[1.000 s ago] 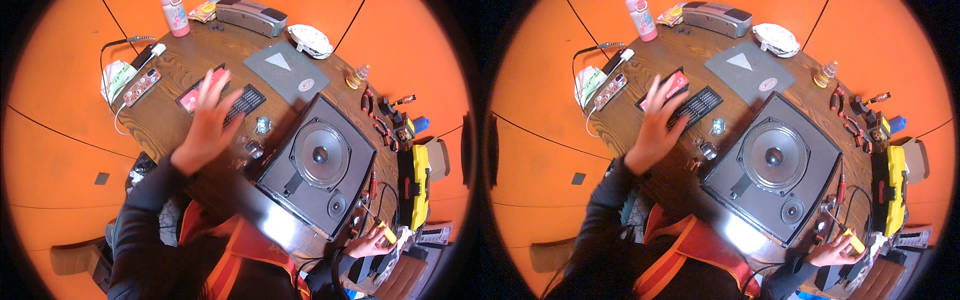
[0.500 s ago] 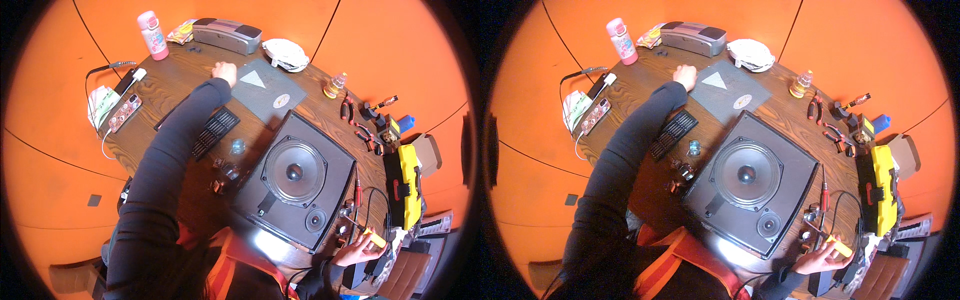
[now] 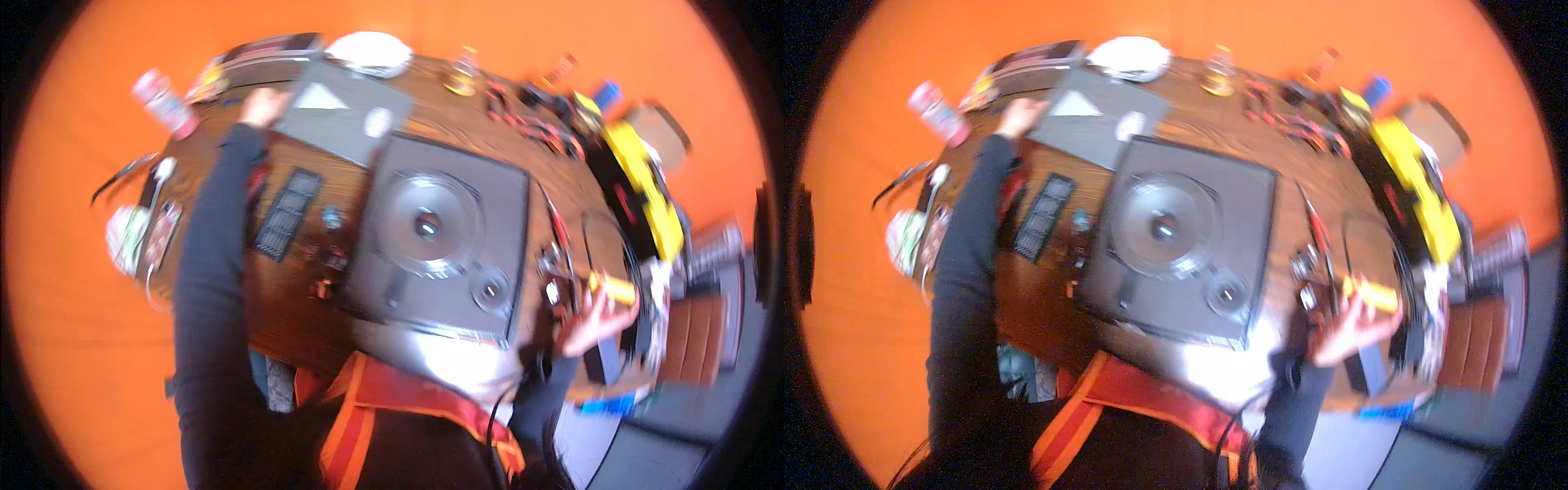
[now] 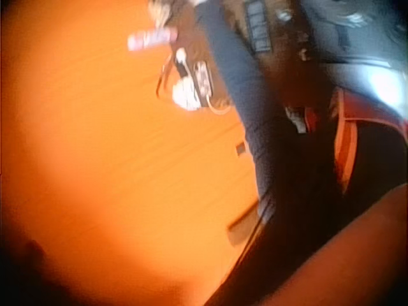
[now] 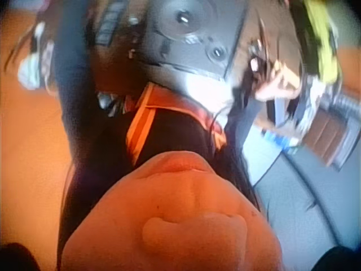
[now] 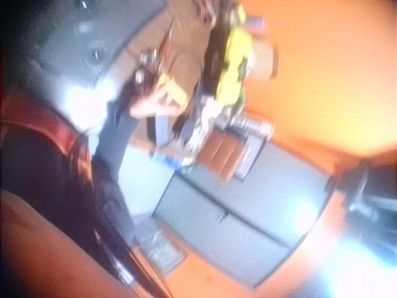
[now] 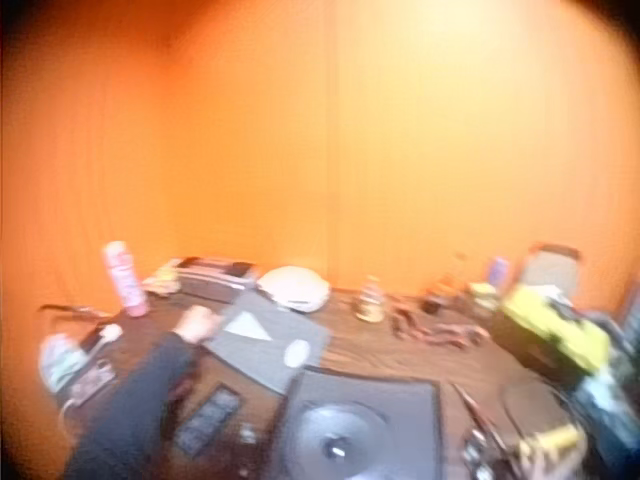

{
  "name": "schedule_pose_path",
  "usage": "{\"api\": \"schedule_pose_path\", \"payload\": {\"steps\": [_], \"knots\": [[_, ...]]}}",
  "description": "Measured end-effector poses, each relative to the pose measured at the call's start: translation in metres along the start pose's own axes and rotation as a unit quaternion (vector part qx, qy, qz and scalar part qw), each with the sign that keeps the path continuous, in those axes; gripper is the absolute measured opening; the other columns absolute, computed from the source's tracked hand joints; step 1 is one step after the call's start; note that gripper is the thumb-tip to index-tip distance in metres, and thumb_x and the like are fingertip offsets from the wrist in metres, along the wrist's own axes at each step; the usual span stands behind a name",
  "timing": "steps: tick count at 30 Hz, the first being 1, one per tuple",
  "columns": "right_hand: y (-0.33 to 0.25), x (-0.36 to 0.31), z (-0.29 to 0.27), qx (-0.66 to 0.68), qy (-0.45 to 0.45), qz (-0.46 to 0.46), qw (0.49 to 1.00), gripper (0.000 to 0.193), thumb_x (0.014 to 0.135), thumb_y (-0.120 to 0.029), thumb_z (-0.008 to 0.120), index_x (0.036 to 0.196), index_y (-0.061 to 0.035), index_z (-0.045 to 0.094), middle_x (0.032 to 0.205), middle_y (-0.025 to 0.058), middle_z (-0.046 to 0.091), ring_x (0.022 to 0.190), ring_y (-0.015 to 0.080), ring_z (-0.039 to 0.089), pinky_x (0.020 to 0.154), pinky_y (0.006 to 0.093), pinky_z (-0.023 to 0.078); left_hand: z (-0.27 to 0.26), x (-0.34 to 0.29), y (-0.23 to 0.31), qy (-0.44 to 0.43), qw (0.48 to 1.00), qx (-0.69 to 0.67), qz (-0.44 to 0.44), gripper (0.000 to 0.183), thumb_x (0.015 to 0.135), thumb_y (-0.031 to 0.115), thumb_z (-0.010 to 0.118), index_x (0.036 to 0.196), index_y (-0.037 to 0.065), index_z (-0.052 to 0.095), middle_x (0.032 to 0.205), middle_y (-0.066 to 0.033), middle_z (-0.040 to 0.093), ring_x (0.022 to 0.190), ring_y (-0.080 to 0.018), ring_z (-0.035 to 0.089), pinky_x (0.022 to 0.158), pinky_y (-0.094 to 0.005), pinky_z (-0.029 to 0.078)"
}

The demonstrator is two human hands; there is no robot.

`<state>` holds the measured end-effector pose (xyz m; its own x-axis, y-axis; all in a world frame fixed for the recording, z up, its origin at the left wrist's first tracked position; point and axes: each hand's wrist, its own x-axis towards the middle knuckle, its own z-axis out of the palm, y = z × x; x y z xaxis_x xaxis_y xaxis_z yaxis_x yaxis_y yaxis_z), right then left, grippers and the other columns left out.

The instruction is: The person reassembles a speaker by screwing in fasteners, placing a metal grille over the speaker cone, and attaching a control panel to the front. They use a screwdriver and pliers to secure components and align the parts.

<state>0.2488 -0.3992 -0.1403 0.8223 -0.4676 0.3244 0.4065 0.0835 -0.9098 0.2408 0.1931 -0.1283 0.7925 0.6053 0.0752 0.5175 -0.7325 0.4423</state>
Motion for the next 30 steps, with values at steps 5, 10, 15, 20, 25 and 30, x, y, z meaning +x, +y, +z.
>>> {"api": "schedule_pose_path", "payload": {"steps": [5,10,15,20,25,30], "knots": [[-0.011,0.024,0.000,0.069,-0.068,-0.023,0.995,0.071,0.082,0.001,0.064,0.136,-0.0172,0.022,0.109,0.0163,0.053,0.097,0.0226,0.059,0.074,0.0329,0.054,-0.019,0.014,-0.005,-0.042,0.977,-0.207,0.041,0.031,0.087,0.029,0.063,0.077,0.000,0.065,0.068,-0.0005,0.060,0.056,-0.0072,0.048,0.050,-0.0242,0.036],[-0.015,0.093,0.021,-0.093,-0.251,0.004,0.963,0.057,0.081,-0.007,0.068,0.129,-0.0048,0.036,0.077,0.0080,0.063,0.067,0.0112,0.060,0.052,0.0205,0.043,-0.034,0.011,0.014,-0.110,0.941,-0.319,0.012,0.016,0.088,0.017,0.061,0.082,0.002,0.059,0.071,-0.0002,0.060,0.058,-0.0088,0.052,0.052,-0.0232,0.040],[0.016,0.148,0.041,-0.317,-0.341,-0.045,0.884,0.049,0.080,-0.014,0.068,0.123,-0.0030,0.046,0.077,0.0091,0.064,0.064,0.0119,0.061,0.054,0.0240,0.046,-0.050,-0.003,0.030,0.010,0.959,-0.274,0.065,0.008,0.086,0.009,0.062,0.086,0.003,0.057,0.074,-0.0002,0.057,0.067,-0.0093,0.052,0.060,-0.0218,0.041],[0.037,0.154,0.035,-0.317,-0.450,0.095,0.829,0.035,0.081,-0.012,0.065,0.111,0.0000,0.051,0.082,0.0084,0.064,0.066,0.0113,0.059,0.054,0.0254,0.046,-0.096,-0.023,0.025,0.144,0.938,-0.297,0.105,0.017,0.088,0.014,0.060,0.099,0.002,0.055,0.079,-0.0025,0.059,0.068,-0.0083,0.052,0.057,-0.0209,0.041],[0.054,0.188,0.011,0.054,-0.130,0.135,0.981,0.008,0.090,-0.007,0.051,0.094,-0.0011,0.053,0.082,0.0025,0.061,0.054,0.0090,0.046,0.064,0.0294,0.049,-0.112,-0.099,0.015,0.309,0.842,-0.431,0.096,0.026,0.090,0.016,0.058,0.112,0.003,0.050,0.097,-0.0094,0.064,0.080,-0.0127,0.060,0.059,-0.0240,0.048],[0.099,0.239,-0.065,-0.463,-0.281,-0.051,0.839,0.016,0.084,-0.021,0.059,0.089,-0.0055,0.058,0.071,0.0051,0.057,0.059,0.0159,0.054,0.060,0.0353,0.048,-0.081,-0.203,0.026,0.221,0.729,-0.648,-0.008,0.025,0.088,0.012,0.060,0.112,0.004,0.054,0.110,-0.0092,0.060,0.100,-0.0171,0.058,0.086,-0.0320,0.048]]}}
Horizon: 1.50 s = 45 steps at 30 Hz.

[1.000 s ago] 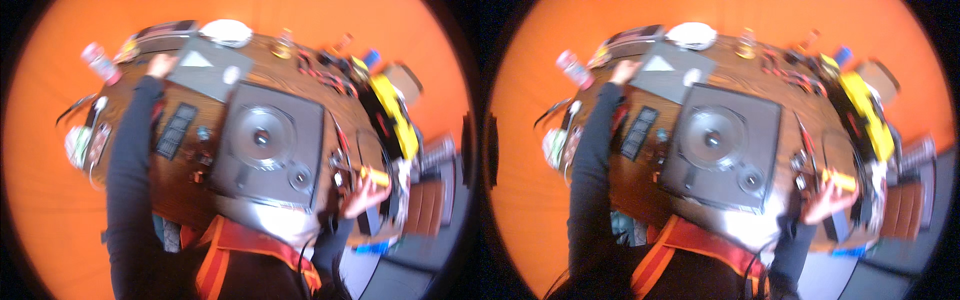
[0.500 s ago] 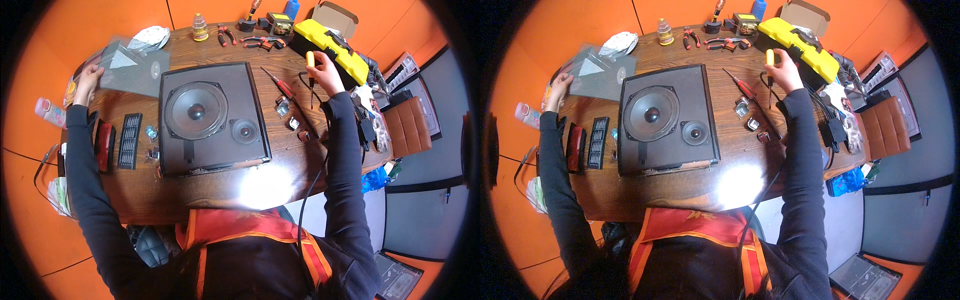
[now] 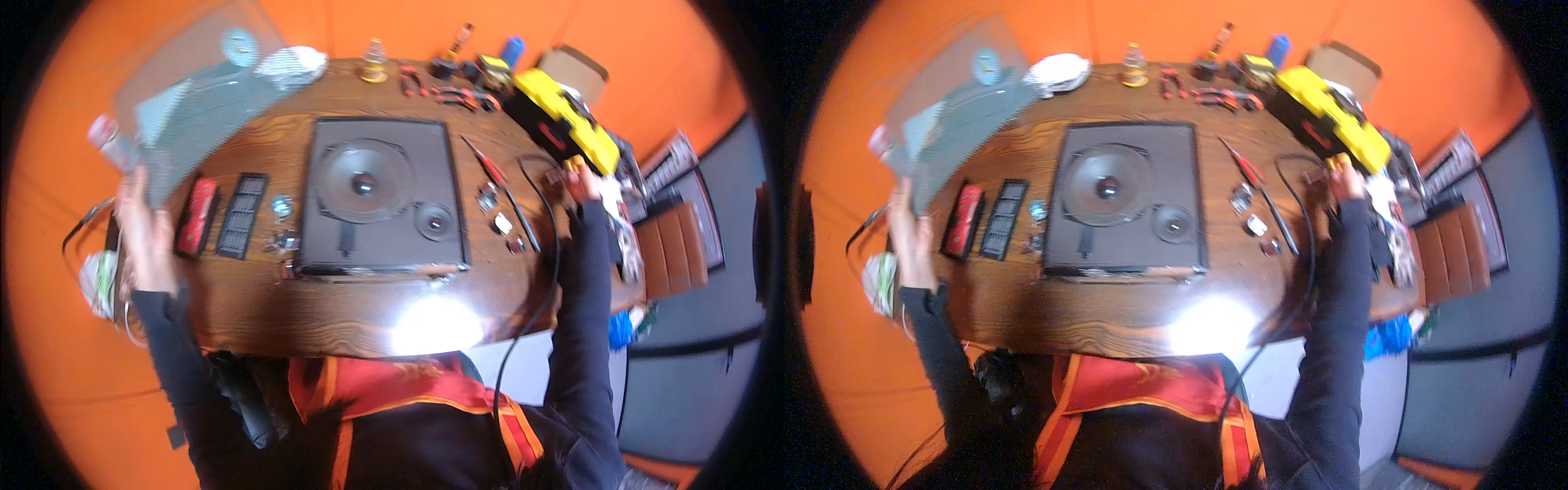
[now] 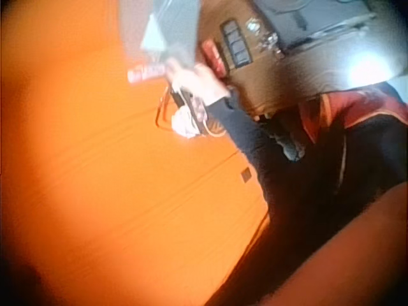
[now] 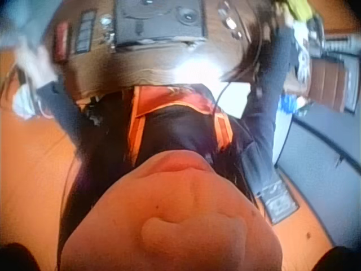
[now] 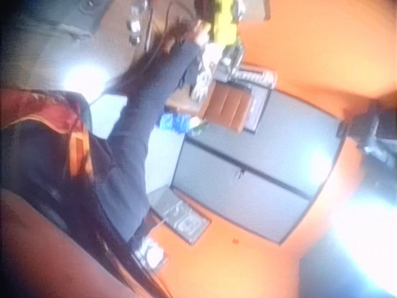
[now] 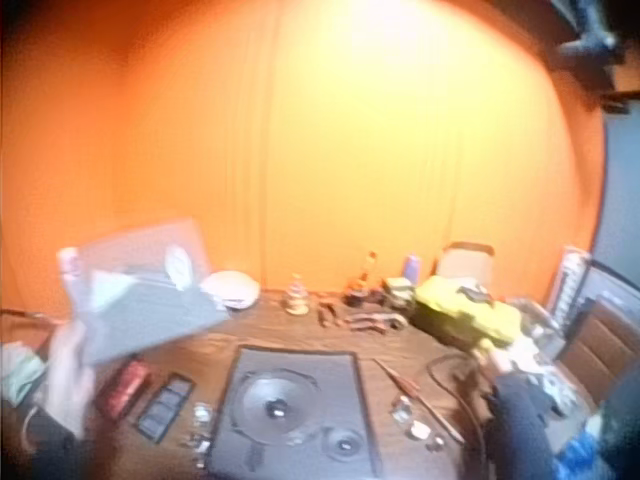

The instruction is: The person reassembles a speaker by screwing in fasteners, placing a metal grille over the speaker cone, and attaching a control panel to the front. They use a screwdriver and pliers to secure components and align the parts.

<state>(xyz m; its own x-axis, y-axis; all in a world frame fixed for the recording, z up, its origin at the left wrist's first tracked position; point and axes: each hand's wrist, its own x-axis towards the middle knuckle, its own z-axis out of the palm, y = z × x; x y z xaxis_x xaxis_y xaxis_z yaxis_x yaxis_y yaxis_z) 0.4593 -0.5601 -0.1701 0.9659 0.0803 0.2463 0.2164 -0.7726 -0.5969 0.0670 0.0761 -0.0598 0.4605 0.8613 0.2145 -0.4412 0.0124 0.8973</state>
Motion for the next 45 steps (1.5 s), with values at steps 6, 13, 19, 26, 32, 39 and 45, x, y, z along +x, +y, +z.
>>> {"api": "schedule_pose_path", "payload": {"steps": [6,13,19,26,32,39,45], "knots": [[0.054,0.007,0.021,0.006,-0.001,0.078,0.997,0.028,0.074,-0.023,0.059,0.065,0.0035,0.064,0.054,0.0127,0.059,0.049,0.0221,0.059,0.047,0.0378,0.044,-0.001,-0.096,-0.024,-0.047,0.991,-0.112,-0.064,0.021,0.094,0.012,0.050,0.107,-0.003,0.053,0.108,-0.0151,0.061,0.099,-0.0205,0.059,0.090,-0.0321,0.047],[0.061,0.012,0.040,-0.145,-0.004,0.085,0.986,0.024,0.067,-0.022,0.069,0.073,0.0008,0.069,0.065,0.0156,0.066,0.065,0.0268,0.067,0.064,0.0346,0.052,-0.002,-0.147,-0.026,-0.034,0.983,-0.181,-0.025,0.019,0.094,0.007,0.046,0.111,-0.001,0.046,0.104,-0.0126,0.059,0.094,-0.0194,0.060,0.083,-0.0345,0.051],[-0.012,-0.017,0.016,-0.299,0.146,-0.124,0.935,0.043,0.072,-0.026,0.073,0.102,0.0023,0.061,0.080,0.0181,0.066,0.075,0.0266,0.066,0.069,0.0345,0.050,-0.019,-0.170,-0.031,-0.021,0.984,-0.177,-0.012,0.010,0.093,0.005,0.046,0.102,0.003,0.044,0.099,-0.0110,0.057,0.089,-0.0181,0.059,0.078,-0.0352,0.052],[-0.243,-0.177,-0.025,0.334,-0.132,-0.162,0.919,0.028,0.095,-0.017,0.047,0.117,-0.0003,0.055,0.096,0.0077,0.062,0.085,0.0136,0.060,0.075,0.0260,0.049,-0.019,-0.211,-0.044,-0.070,0.978,-0.189,-0.054,0.017,0.093,0.006,0.045,0.109,0.003,0.043,0.102,-0.0100,0.057,0.087,-0.0163,0.059,0.075,-0.0319,0.053],[-0.301,-0.278,-0.016,0.422,-0.339,-0.089,0.836,0.044,0.091,-0.016,0.056,0.128,0.0013,0.042,0.103,0.0069,0.062,0.090,0.0092,0.058,0.076,0.0211,0.047,-0.014,-0.236,-0.059,-0.094,0.977,-0.177,-0.067,0.018,0.093,0.010,0.049,0.108,0.005,0.041,0.097,-0.0111,0.059,0.085,-0.0189,0.062,0.075,-0.0341,0.055],[-0.289,-0.298,0.002,0.533,-0.287,-0.044,0.795,0.043,0.083,0.003,0.060,0.123,0.0009,0.046,0.112,0.0082,0.060,0.099,0.0154,0.059,0.088,0.0289,0.046,0.000,-0.231,-0.052,-0.175,0.971,-0.160,-0.032,0.018,0.089,-0.002,0.053,0.103,0.003,0.043,0.098,-0.0068,0.060,0.092,-0.0094,0.055,0.083,-0.0231,0.042],[-0.259,-0.288,-0.011,0.578,-0.034,-0.178,0.796,0.040,0.090,-0.001,0.050,0.128,-0.0070,0.040,0.110,0.0062,0.057,0.092,0.0163,0.058,0.078,0.0306,0.049,0.019,-0.208,-0.032,-0.183,0.979,-0.084,0.037,0.056,0.083,0.000,0.062,0.131,0.001,0.035,0.137,-0.0140,0.038,0.129,-0.0210,0.035,0.107,-0.0343,0.027]]}}
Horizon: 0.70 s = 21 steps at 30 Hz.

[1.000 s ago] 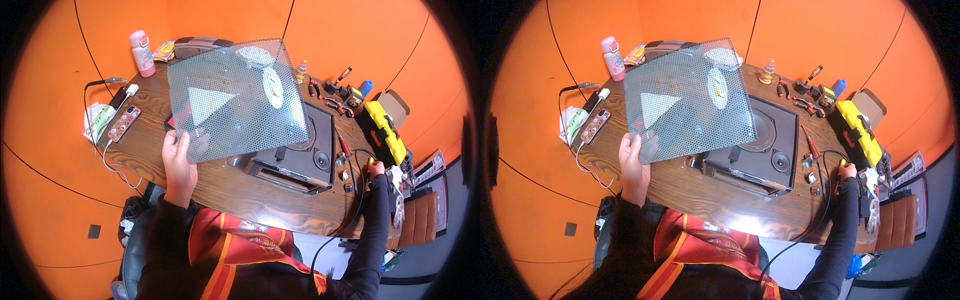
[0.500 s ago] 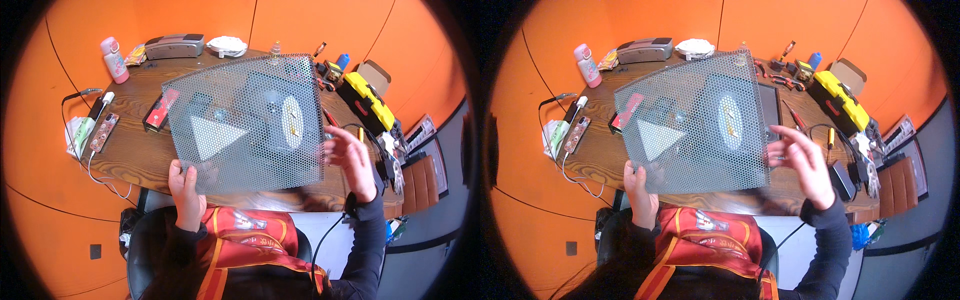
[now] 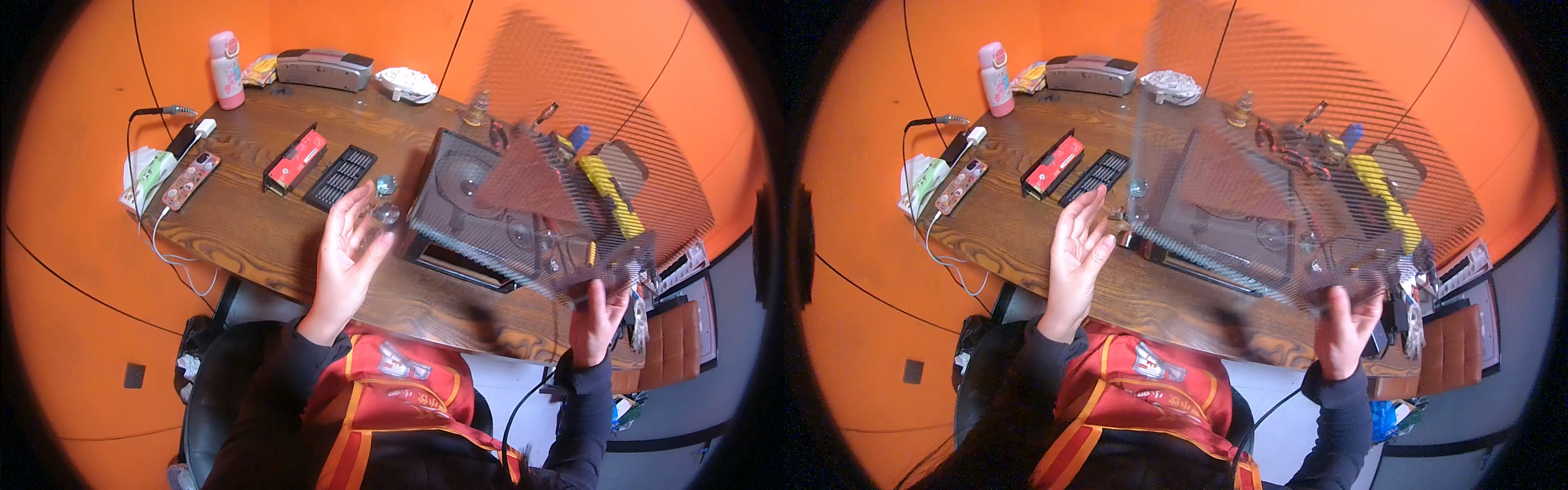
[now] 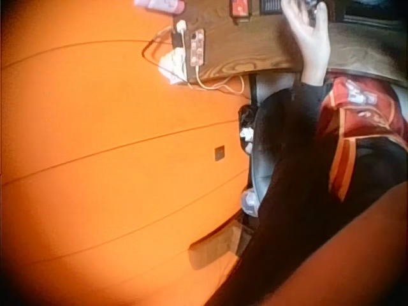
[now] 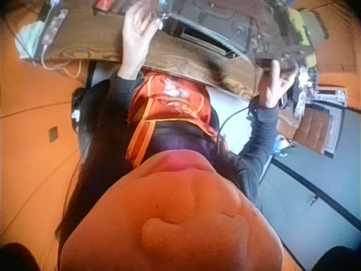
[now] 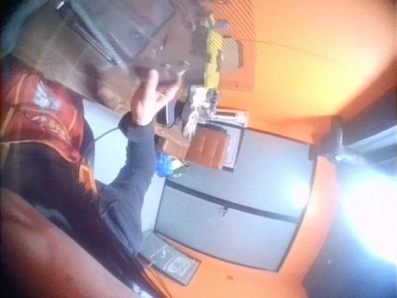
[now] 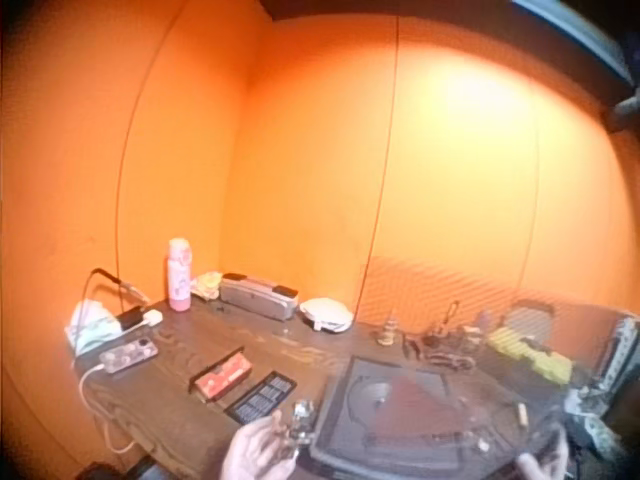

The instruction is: The person reassembles a speaker by screwing in fasteners, placing a metal grille over the speaker cone, and attaching a control panel to the front. They use a screwdriver and pliers to secure components and align the parts.

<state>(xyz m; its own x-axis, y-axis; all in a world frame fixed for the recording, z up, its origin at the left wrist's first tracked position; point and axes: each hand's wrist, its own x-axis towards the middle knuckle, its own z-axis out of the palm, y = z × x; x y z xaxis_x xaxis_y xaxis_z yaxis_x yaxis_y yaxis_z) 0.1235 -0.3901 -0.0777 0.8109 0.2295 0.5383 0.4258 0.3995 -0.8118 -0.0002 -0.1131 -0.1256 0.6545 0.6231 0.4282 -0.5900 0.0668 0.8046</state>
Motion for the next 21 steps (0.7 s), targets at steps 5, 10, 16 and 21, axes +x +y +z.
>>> {"api": "schedule_pose_path", "payload": {"steps": [5,10,16,21], "knots": [[-0.007,0.019,-0.010,0.034,-0.002,0.004,0.999,0.042,0.090,-0.002,0.052,0.129,-0.0067,0.038,0.117,0.0061,0.054,0.098,0.0154,0.054,0.080,0.0279,0.046,0.020,0.015,0.008,-0.169,0.984,-0.040,0.037,0.088,0.073,0.007,0.074,0.142,0.004,0.020,0.147,-0.0156,0.026,0.136,-0.0253,0.026,0.111,-0.0396,0.015],[0.008,0.011,0.011,0.086,0.014,0.044,0.995,0.045,0.090,-0.009,0.056,0.130,-0.0130,0.037,0.117,0.0030,0.054,0.090,0.0106,0.055,0.062,0.0212,0.045,0.052,0.004,0.001,-0.157,0.932,-0.313,-0.092,0.071,0.077,-0.001,0.069,0.136,0.006,0.029,0.135,-0.0135,0.040,0.124,-0.0234,0.041,0.104,-0.0379,0.034],[0.025,0.011,0.018,0.089,-0.029,0.082,0.992,0.045,0.089,-0.009,0.057,0.130,-0.0118,0.038,0.122,0.0037,0.052,0.096,0.0141,0.055,0.075,0.0263,0.046,0.064,0.000,-0.006,-0.180,0.950,-0.211,-0.145,0.032,0.086,-0.005,0.055,0.117,-0.002,0.049,0.114,-0.0143,0.058,0.105,-0.0229,0.058,0.093,-0.0374,0.048],[0.037,0.016,0.008,0.091,-0.057,0.068,0.992,0.044,0.090,-0.003,0.054,0.130,-0.0083,0.039,0.126,0.0070,0.050,0.108,0.0184,0.052,0.092,0.0338,0.043,0.072,-0.002,0.000,-0.132,0.969,-0.190,-0.081,0.026,0.087,-0.004,0.055,0.113,-0.004,0.050,0.106,-0.0142,0.060,0.096,-0.0213,0.061,0.087,-0.0364,0.052]]}}
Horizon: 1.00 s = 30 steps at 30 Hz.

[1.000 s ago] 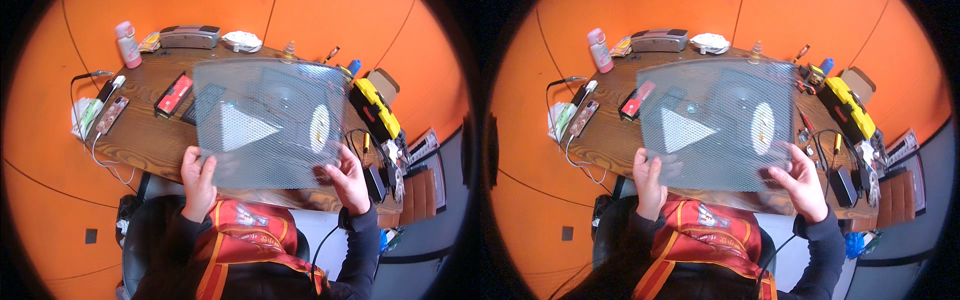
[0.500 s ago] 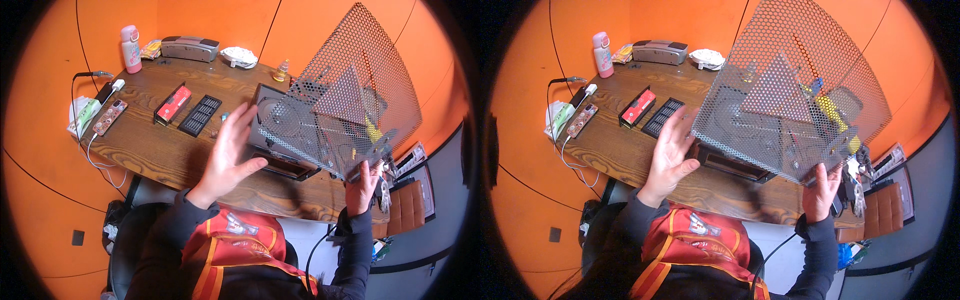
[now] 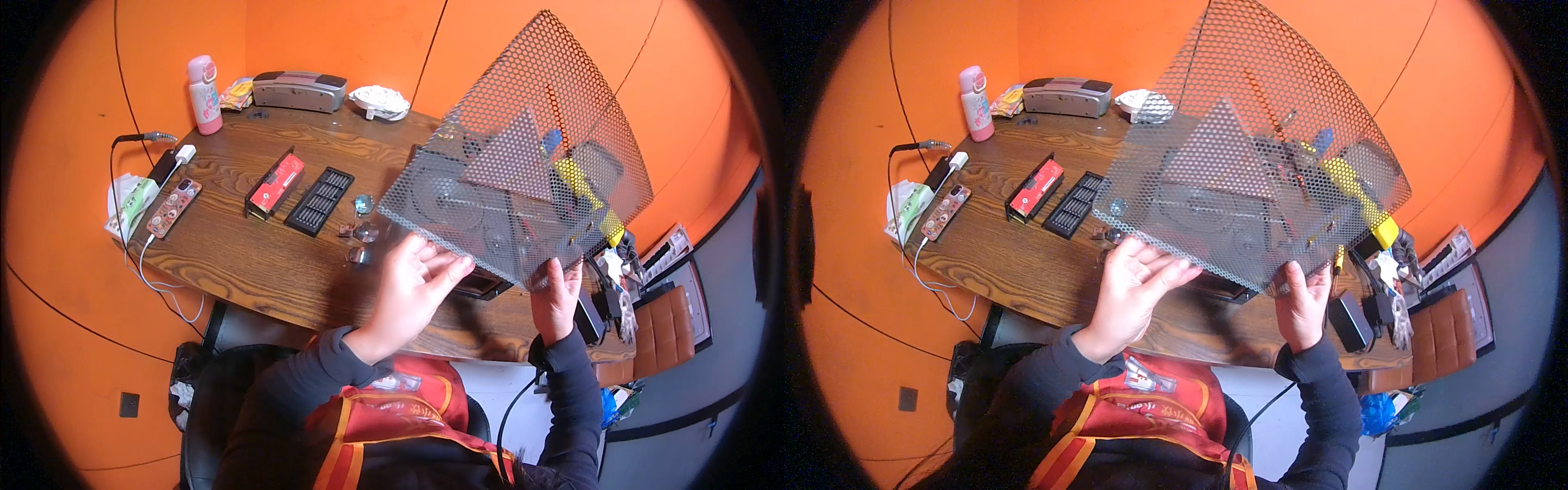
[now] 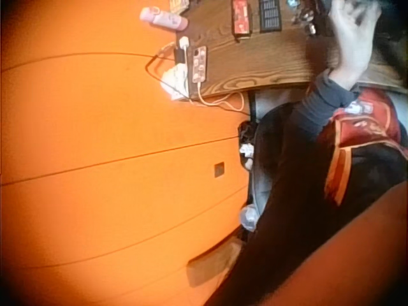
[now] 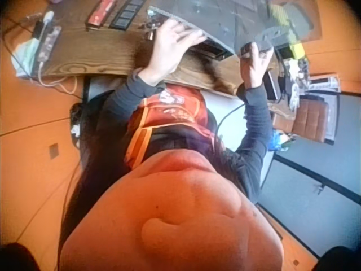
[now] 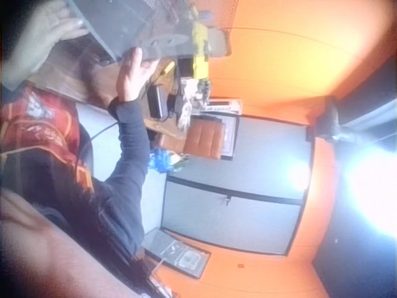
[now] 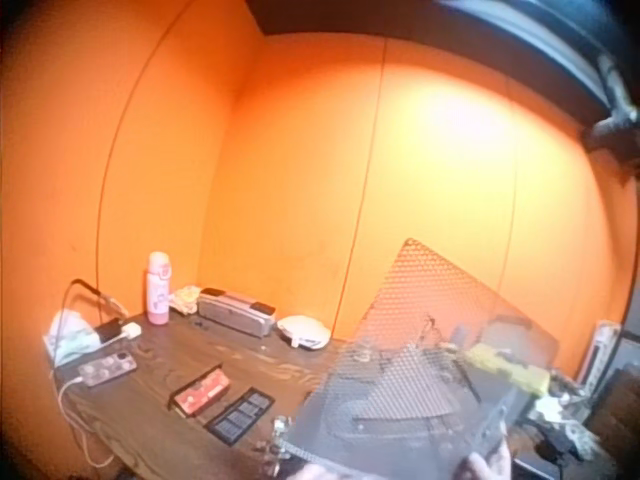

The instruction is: The person reassembles a speaker by screwing in fasteners, placing a metal grille over the speaker cone, and attaching a control panel to the front. They use a screwdriver and pliers to secure components and align the parts.

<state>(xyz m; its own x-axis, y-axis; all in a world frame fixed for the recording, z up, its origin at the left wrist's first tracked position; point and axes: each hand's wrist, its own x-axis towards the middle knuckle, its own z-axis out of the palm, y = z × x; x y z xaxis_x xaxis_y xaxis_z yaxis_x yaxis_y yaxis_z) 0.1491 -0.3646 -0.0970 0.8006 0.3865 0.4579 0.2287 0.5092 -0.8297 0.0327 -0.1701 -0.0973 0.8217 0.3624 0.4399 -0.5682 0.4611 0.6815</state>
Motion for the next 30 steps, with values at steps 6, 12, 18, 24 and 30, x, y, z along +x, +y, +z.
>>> {"api": "schedule_pose_path", "payload": {"steps": [6,12,18,24,30], "knots": [[0.014,-0.001,0.002,-0.044,-0.020,-0.055,0.997,0.054,0.089,0.003,0.049,0.138,-0.0092,0.030,0.131,0.0113,0.046,0.121,0.0228,0.045,0.102,0.0387,0.035,-0.006,0.014,-0.012,0.091,0.996,0.014,-0.008,0.015,0.083,0.002,0.064,0.095,-0.005,0.060,0.087,-0.0099,0.065,0.076,-0.0153,0.063,0.068,-0.0277,0.054],[-0.024,0.008,-0.004,-0.276,0.063,-0.233,0.930,0.060,0.085,0.002,0.051,0.139,-0.0087,0.026,0.134,0.0156,0.043,0.125,0.0249,0.041,0.104,0.0392,0.033,-0.045,0.035,0.007,0.034,0.948,0.253,0.190,0.012,0.082,0.000,0.064,0.088,-0.001,0.053,0.091,-0.0149,0.065,0.088,-0.0217,0.064,0.079,-0.0325,0.050],[-0.027,0.011,-0.007,-0.352,-0.025,-0.143,0.925,0.072,0.075,-0.004,0.070,0.136,-0.0065,0.033,0.131,0.0151,0.048,0.119,0.0256,0.050,0.096,0.0363,0.041,-0.065,0.056,0.026,-0.060,0.828,0.456,0.321,0.008,0.081,-0.004,0.057,0.087,0.000,0.053,0.094,-0.0169,0.066,0.092,-0.0263,0.065,0.082,-0.0346,0.051],[-0.009,0.042,-0.009,-0.463,-0.079,-0.146,0.870,0.035,0.078,0.003,0.060,0.112,-0.0027,0.059,0.107,0.0105,0.063,0.102,0.0193,0.059,0.087,0.0301,0.045,-0.052,0.098,0.036,-0.116,0.746,0.542,0.369,0.019,0.074,-0.002,0.064,0.092,0.005,0.061,0.086,-0.0098,0.067,0.079,-0.0230,0.067,0.068,-0.0270,0.053],[-0.005,0.111,-0.029,-0.420,-0.084,-0.181,0.886,0.016,0.082,0.000,0.063,0.098,0.0008,0.064,0.089,0.0077,0.068,0.078,0.0137,0.061,0.074,0.0271,0.048,-0.041,0.165,0.044,-0.119,0.757,0.548,0.337,0.021,0.079,0.009,0.069,0.100,0.003,0.065,0.084,-0.0076,0.069,0.076,-0.0128,0.066,0.071,-0.0263,0.054]]}}
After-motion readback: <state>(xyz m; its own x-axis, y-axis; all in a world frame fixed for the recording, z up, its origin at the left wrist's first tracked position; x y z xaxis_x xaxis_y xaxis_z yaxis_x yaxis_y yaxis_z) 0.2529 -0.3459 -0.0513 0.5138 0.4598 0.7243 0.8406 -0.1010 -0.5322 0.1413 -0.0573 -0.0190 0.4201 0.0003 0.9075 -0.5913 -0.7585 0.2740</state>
